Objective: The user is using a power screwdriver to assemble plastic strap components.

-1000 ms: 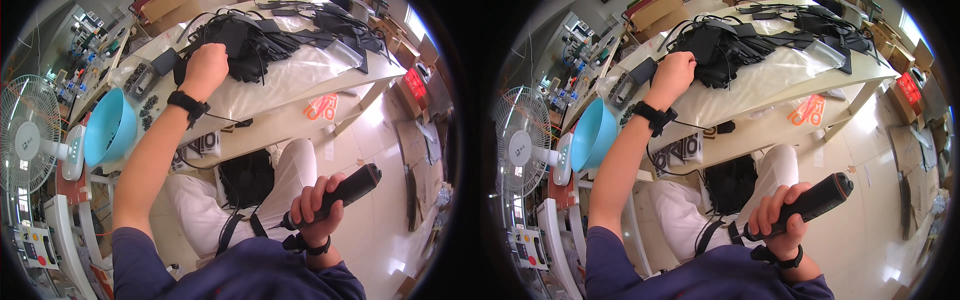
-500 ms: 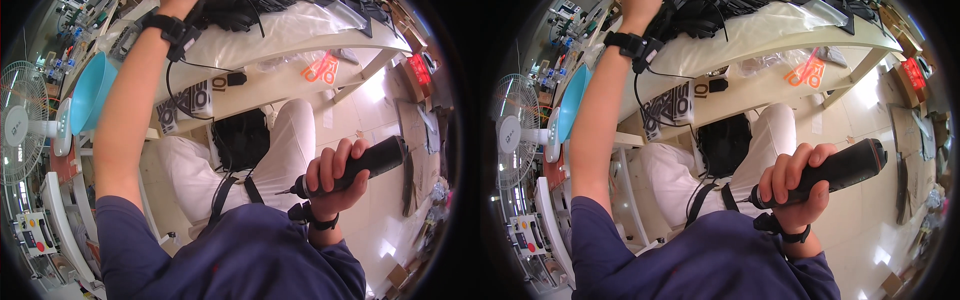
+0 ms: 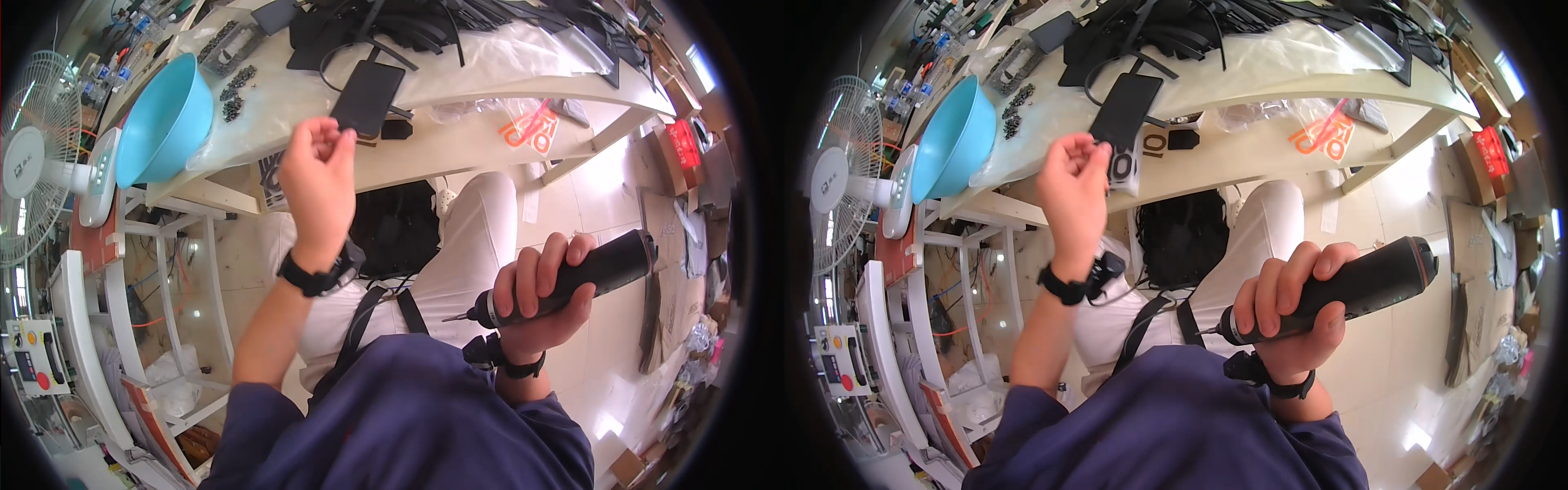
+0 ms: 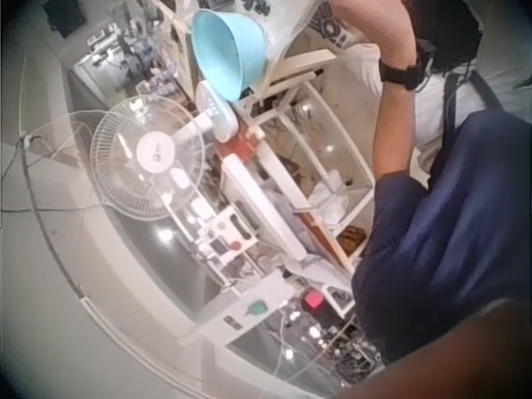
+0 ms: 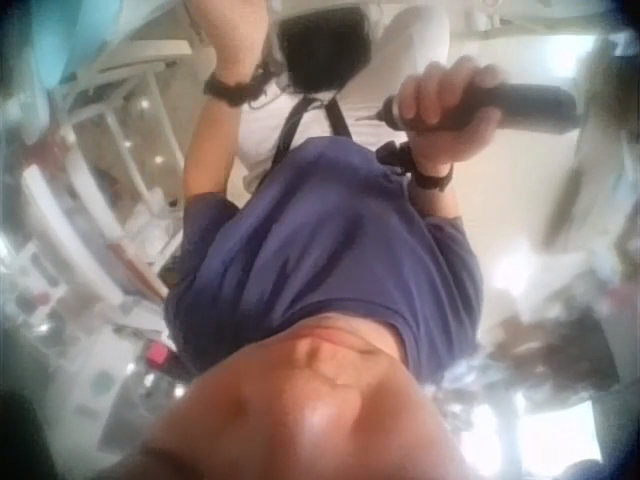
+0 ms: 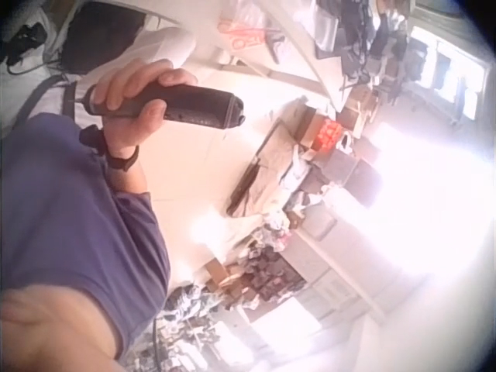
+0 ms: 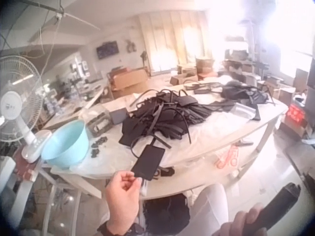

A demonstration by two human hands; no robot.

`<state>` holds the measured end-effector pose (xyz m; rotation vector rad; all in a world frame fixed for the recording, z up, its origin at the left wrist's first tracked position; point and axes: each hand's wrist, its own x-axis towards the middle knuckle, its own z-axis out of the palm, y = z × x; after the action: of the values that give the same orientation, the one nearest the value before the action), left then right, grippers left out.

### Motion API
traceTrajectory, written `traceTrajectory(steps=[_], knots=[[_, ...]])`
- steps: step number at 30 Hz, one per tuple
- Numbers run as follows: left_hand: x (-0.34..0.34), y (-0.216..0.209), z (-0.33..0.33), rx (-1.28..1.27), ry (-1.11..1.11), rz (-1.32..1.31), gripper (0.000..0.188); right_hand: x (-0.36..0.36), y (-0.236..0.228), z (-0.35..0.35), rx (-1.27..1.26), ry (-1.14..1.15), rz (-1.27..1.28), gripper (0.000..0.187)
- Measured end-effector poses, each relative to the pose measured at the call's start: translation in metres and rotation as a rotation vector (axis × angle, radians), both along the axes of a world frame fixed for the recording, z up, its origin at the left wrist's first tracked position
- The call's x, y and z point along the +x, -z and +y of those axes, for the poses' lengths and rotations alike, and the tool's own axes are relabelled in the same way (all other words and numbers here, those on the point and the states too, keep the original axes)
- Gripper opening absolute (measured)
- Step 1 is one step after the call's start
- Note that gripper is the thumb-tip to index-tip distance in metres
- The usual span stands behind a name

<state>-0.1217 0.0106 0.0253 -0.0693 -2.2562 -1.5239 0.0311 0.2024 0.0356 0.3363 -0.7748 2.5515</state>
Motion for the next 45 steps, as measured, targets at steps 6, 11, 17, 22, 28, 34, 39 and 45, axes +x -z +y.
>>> traceTrajectory(steps=[6, 11, 17, 22, 28, 34, 39, 45], knots=[[0.014, 0.05, -0.014, 0.287, 0.026, -0.291, 0.021, -0.003, -0.007, -0.017, 0.041, -0.078, -0.02, 0.037], [0.017, 0.091, -0.027, 0.855, 0.591, -1.028, 0.021, -0.007, -0.009, -0.029, 0.047, -0.092, -0.015, 0.037], [0.08, 0.057, -0.02, 0.79, 0.851, -0.907, 0.018, -0.009, -0.01, -0.028, 0.091, -0.03, 0.013, 0.038], [0.108, 0.018, -0.019, 0.45, 0.753, -0.731, 0.023, -0.019, -0.023, -0.038, 0.137, 0.156, 0.103, 0.035], [0.133, 0.002, -0.024, 0.372, 0.713, -0.668, 0.022, -0.02, -0.024, -0.039, 0.242, 0.139, 0.344, 0.043], [0.142, 0.001, -0.025, 0.319, 0.687, -0.547, 0.019, -0.022, -0.019, -0.054, 0.281, 0.21, 0.418, 0.045], [0.145, 0.006, -0.025, 0.306, 0.699, -0.535, 0.019, -0.02, -0.018, -0.056, 0.3, 0.183, 0.49, 0.046], [0.146, 0.003, -0.022, 0.306, 0.649, -0.501, 0.017, -0.016, -0.022, -0.056, 0.351, 0.267, 0.376, 0.043]])
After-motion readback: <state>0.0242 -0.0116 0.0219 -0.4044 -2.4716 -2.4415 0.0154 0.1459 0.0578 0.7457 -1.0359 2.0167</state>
